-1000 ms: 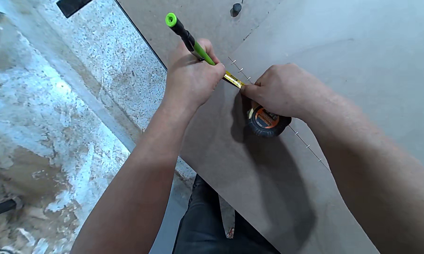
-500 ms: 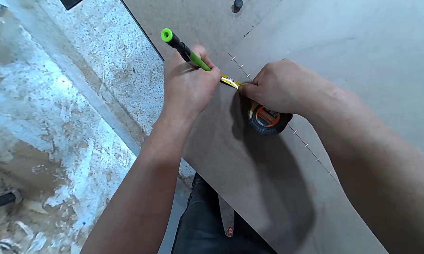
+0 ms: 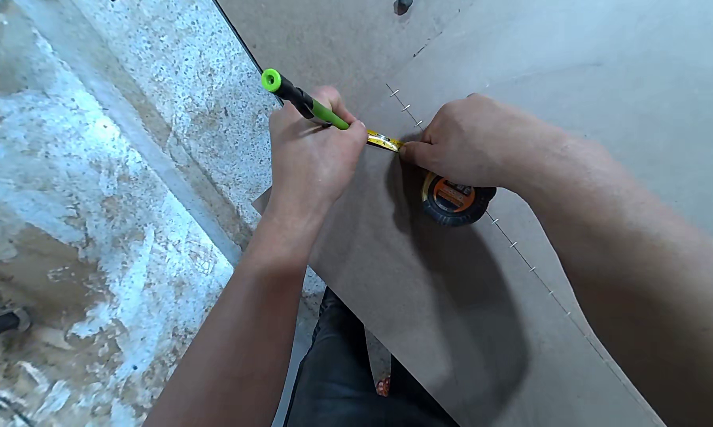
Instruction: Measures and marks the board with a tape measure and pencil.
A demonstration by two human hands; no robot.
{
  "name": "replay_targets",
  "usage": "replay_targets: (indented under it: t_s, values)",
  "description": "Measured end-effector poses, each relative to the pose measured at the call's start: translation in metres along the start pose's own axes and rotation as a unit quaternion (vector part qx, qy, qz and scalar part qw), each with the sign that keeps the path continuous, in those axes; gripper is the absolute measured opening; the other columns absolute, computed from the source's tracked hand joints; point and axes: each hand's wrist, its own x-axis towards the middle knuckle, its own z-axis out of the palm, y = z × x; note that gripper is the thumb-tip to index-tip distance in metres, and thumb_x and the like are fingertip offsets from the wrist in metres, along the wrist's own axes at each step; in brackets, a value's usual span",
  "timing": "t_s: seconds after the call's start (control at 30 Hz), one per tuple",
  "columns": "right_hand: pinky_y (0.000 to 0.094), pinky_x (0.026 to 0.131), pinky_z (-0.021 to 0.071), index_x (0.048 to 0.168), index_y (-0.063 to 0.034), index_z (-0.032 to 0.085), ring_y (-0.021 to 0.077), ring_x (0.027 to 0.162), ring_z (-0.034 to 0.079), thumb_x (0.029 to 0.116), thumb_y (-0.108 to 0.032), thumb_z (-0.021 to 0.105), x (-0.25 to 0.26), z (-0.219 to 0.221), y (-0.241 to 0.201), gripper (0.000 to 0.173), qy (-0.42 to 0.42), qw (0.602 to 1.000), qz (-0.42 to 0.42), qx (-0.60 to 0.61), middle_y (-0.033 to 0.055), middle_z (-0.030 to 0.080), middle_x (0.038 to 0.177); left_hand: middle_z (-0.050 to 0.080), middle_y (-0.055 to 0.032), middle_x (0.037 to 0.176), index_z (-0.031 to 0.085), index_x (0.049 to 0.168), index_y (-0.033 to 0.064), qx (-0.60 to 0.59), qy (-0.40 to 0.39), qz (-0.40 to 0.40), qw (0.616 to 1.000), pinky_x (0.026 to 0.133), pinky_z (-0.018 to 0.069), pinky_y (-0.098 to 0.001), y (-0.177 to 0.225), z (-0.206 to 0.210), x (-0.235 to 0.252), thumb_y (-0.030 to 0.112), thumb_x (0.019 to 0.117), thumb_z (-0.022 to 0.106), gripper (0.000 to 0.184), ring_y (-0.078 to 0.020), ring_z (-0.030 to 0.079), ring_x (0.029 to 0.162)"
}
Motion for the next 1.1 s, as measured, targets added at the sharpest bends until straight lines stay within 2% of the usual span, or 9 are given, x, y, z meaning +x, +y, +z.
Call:
replay_targets:
  t_s: [0.53,0.93,0.97,1.03,1.1]
  values:
    - [0.0443,0.049,0.0425,0.063,-0.0175,0.057,0.0207,0.055,0.056,0.1081,-0.052,0.045,0.003,-0.001,0.000,0.058,-0.014,0.994,-0.070,-0.078,0.0028,0.052,0.059,0.064,0.0062,0.066,0.066,0.076,0.0175,-0.024,0.036,-0.028,0.999,0.049,0.0458,-0.0248,-0.006,0.002,-0.027,0.016,0.0847,0.076,0.013,-0.0031,0.058,0.054]
    - [0.0452,0.049,0.0423,0.062,-0.0168,0.055,0.0218,0.054,0.055,0.1079,-0.051,0.046,0.003,-0.002,0.000,0.058,-0.011,0.982,-0.123,-0.141,0.0035,0.051,0.059,0.065,0.0050,0.067,0.066,0.077,0.0168,-0.059,0.077,-0.054,0.994,0.050,0.0481,-0.0266,-0.009,0.008,-0.048,0.017,0.0859,0.077,0.014,-0.0054,0.060,0.055]
    - [0.0462,0.050,0.0435,0.063,-0.0174,0.056,0.0219,0.056,0.056,0.1080,-0.052,0.045,0.002,0.000,0.004,0.058,0.000,0.981,-0.139,-0.134,0.0032,0.052,0.059,0.068,0.0035,0.069,0.068,0.080,0.0160,-0.089,0.076,-0.056,0.992,0.051,0.0518,-0.0287,-0.013,0.004,-0.053,0.019,0.0879,0.077,0.012,-0.0078,0.063,0.056]
    - [0.0481,0.058,0.0480,0.071,-0.0189,0.067,0.0202,0.065,0.062,0.1092,-0.054,0.041,-0.002,0.006,0.020,0.058,0.036,0.982,-0.169,-0.071,0.0012,0.060,0.066,0.070,-0.0011,0.075,0.070,0.090,0.0130,-0.136,0.074,-0.065,0.986,0.052,0.0555,-0.0335,-0.025,-0.010,-0.077,0.025,0.0940,0.075,0.013,-0.0137,0.065,0.058]
    - [0.0467,0.060,0.0491,0.075,-0.0175,0.070,0.0179,0.066,0.063,0.1105,-0.052,0.038,-0.016,0.026,0.047,0.059,0.103,0.976,-0.169,0.092,0.0003,0.063,0.068,0.071,-0.0043,0.080,0.071,0.096,0.0123,-0.150,0.071,-0.095,0.981,0.056,0.0574,-0.0372,-0.043,-0.025,-0.126,0.031,0.0981,0.073,0.019,-0.0185,0.066,0.062]
